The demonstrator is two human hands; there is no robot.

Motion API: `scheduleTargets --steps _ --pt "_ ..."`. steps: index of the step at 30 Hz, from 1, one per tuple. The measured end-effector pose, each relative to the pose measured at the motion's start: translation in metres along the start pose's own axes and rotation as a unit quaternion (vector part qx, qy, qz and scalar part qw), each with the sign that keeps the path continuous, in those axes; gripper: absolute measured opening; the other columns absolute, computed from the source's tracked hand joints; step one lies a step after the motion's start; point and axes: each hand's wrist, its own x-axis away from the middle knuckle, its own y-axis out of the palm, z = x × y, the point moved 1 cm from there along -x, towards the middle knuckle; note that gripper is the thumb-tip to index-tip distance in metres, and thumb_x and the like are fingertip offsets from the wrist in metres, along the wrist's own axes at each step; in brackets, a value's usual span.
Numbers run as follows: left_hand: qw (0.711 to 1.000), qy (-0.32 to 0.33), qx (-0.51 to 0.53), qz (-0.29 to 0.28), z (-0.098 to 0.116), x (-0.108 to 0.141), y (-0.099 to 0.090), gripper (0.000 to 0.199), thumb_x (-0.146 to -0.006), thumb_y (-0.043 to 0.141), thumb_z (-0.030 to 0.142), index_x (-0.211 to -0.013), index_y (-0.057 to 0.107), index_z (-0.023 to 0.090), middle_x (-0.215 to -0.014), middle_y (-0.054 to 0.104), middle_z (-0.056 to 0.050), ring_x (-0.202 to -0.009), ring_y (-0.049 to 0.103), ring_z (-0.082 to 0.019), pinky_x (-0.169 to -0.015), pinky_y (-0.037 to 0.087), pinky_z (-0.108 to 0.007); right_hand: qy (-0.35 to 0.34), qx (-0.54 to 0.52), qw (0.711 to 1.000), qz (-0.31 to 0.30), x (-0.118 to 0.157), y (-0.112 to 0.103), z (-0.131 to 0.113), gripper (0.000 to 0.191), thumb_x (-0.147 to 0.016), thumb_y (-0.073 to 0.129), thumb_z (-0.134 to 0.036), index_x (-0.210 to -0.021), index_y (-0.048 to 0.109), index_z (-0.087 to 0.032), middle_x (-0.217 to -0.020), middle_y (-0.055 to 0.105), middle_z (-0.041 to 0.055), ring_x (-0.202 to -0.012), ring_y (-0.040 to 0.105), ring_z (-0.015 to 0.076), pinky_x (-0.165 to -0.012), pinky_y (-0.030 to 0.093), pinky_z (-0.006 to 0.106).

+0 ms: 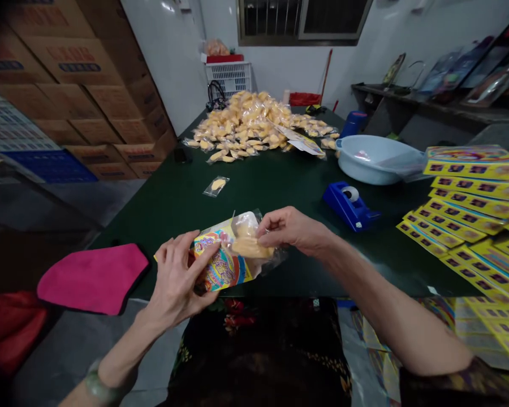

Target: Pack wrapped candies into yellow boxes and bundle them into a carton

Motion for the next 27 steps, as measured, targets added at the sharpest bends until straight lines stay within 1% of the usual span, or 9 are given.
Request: scheduleTargets --steps 2,5,9,13,16,19,21,23,27 --pt "0.999 0.038 -0.012 -0.029 -0.003 -0.001 -0.006 0.076 -0.061 0.065 0.028 -0.134 0.042 0.022 -0.131 0.036 -0.022 -0.115 0.042 -0.041 -0.093 0.032 -0.058 0.02 0.046 0.999 -0.014 -0.002 -0.001 0.005 0.022 -0.051 0.081 -0.028 -0.064 0.069 -0.015 -0.056 0.06 -0.0022 -0.048 0.045 0.0055 -0.043 0.029 0.019" --pt "0.993 0.083 -0.019 -0.083 -0.008 -0.003 -0.013 0.081 -0.057 0.064 0.026 -0.135 0.044 0.023 -0.133 0.035 -0.021 -0.116 0.04 -0.042 -0.093 0.03 -0.059 0.013 0.127 0.991 -0.043 0.002 -0.003 0.002 0.015 -0.054 0.077 -0.027 -0.063 0.07 -0.016 -0.059 0.063 -0.0014 -0.053 0.05 0.0076 -0.05 0.037 0.021" --pt "0.978 0.141 -0.005 -0.154 -0.016 -0.004 -0.019 0.084 -0.057 0.063 0.028 -0.138 0.042 0.028 -0.134 0.038 -0.018 -0.116 0.039 -0.041 -0.094 0.028 -0.059 -0.018 0.224 0.973 -0.046 0.012 -0.024 -0.008 0.01 -0.057 0.075 -0.027 -0.061 0.071 -0.018 -0.059 0.064 -0.0001 -0.056 0.052 0.0101 -0.053 0.039 0.024" --pt "0.967 0.154 0.031 -0.2 -0.02 0.002 -0.021 0.086 -0.054 0.062 0.026 -0.138 0.043 0.029 -0.133 0.04 -0.017 -0.116 0.039 -0.041 -0.094 0.029 -0.058 -0.063 0.239 0.964 0.102 0.017 -0.063 0.0 0.019 -0.064 0.072 -0.037 -0.066 0.071 -0.018 -0.057 0.062 0.0012 -0.049 0.047 0.0099 -0.046 0.034 0.025" --pt "0.966 0.137 0.082 -0.203 -0.02 0.007 -0.021 0.084 -0.054 0.062 0.024 -0.136 0.044 0.026 -0.131 0.041 -0.017 -0.113 0.043 -0.037 -0.092 0.033 -0.052 -0.133 0.355 0.892 0.245 0.014 -0.086 0.019 0.015 -0.067 0.068 -0.031 -0.062 0.067 -0.017 -0.076 0.068 0.0055 -0.059 0.053 0.0124 -0.055 0.041 0.028" --pt "0.981 0.087 0.078 -0.157 -0.02 0.009 -0.021 0.08 -0.058 0.063 0.024 -0.135 0.044 0.022 -0.13 0.041 -0.019 -0.112 0.045 -0.037 -0.088 0.036 -0.049 -0.15 0.434 0.832 0.313 0.012 -0.089 0.034 0.009 -0.064 0.066 -0.02 -0.057 0.064 -0.017 -0.11 0.065 0.0094 -0.079 0.059 0.0188 -0.063 0.044 0.032" --pt "0.99 0.053 0.045 -0.122 -0.019 0.006 -0.019 0.078 -0.06 0.064 0.025 -0.135 0.044 0.019 -0.13 0.04 -0.021 -0.111 0.045 -0.038 -0.086 0.036 -0.05 -0.166 0.39 0.842 0.333 0.015 -0.08 0.032 0.008 -0.063 0.067 -0.02 -0.056 0.064 -0.017 -0.11 0.064 0.01 -0.088 0.06 0.0224 -0.063 0.044 0.032" --pt "0.994 0.031 0.017 -0.1 -0.016 0.003 -0.016 0.076 -0.062 0.065 0.026 -0.134 0.044 0.018 -0.13 0.039 -0.022 -0.11 0.045 -0.039 -0.085 0.037 -0.05 -0.182 0.277 0.886 0.324 0.023 -0.066 0.022 0.01 -0.064 0.07 -0.026 -0.06 0.065 -0.018 -0.104 0.066 0.0091 -0.082 0.06 0.0195 -0.057 0.043 0.028" --pt "0.997 0.024 0.002 -0.074 -0.007 -0.007 -0.01 0.074 -0.063 0.064 0.028 -0.133 0.044 0.017 -0.129 0.039 -0.023 -0.111 0.045 -0.04 -0.084 0.037 -0.05 -0.137 0.065 0.963 0.223 0.036 -0.034 0.005 0.021 -0.06 0.076 -0.034 -0.068 0.068 -0.017 -0.108 0.067 0.0092 -0.056 0.053 0.0083 -0.04 0.031 0.022"
